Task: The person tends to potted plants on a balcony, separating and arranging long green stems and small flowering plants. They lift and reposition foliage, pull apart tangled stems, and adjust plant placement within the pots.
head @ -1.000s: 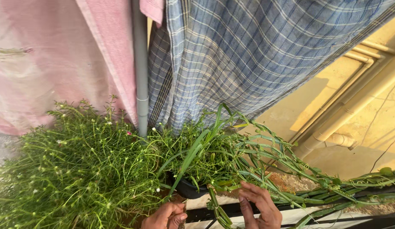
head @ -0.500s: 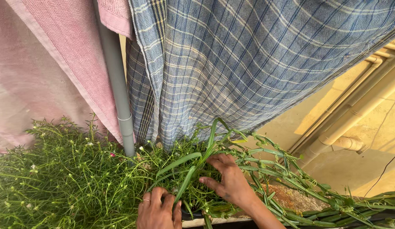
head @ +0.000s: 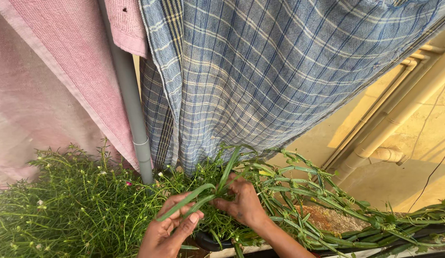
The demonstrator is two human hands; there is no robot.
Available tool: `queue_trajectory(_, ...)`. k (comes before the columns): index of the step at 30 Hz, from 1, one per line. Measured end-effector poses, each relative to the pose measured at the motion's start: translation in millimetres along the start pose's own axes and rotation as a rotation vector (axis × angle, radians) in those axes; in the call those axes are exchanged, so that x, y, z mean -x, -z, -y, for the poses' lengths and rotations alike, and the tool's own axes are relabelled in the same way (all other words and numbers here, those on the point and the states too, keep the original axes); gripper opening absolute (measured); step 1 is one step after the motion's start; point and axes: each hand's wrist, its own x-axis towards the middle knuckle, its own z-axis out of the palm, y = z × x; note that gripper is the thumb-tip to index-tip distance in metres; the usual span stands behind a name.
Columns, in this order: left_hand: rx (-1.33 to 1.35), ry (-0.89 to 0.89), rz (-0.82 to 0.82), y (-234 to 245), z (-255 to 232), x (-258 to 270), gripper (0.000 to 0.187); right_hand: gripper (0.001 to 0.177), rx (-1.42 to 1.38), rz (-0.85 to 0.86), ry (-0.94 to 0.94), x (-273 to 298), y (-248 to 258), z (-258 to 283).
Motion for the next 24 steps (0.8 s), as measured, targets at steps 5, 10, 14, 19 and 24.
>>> queue_trajectory(5, 0.124, 0.027, 0.040, 2.7, -6.6, -0.3, 0.045, 0.018, -0.122, 0.005, -0.209, 7.9, -6.6, 5.9)
queue_trajectory(10, 0.127, -0.044, 0.057, -0.7, -33.2, -9.2, 0.045, 0.020, -0.073, 0.142, -0.281, 7.2, 7.4, 13.9)
queue_trajectory(14, 0.030, 0.003, -0.061, -4.8, -51.1, -5.0, 0.048, 0.039, -0.084, 0.251, -0.227, -4.1, 14.6, 3.8)
queue_trajectory(19, -0.135, -0.101, -0.300, 4.6, -56.6, 4.8, 0.042, 0.027, -0.286, 0.063, -0.212, -18.6, 13.5, -12.1)
queue_trajectory(24, 0.128, -0.237, -0.677, 35.4, -38.8, 2.7, 0.023, 0.020, -0.463, -0.084, -0.349, -33.5, 27.9, -9.9)
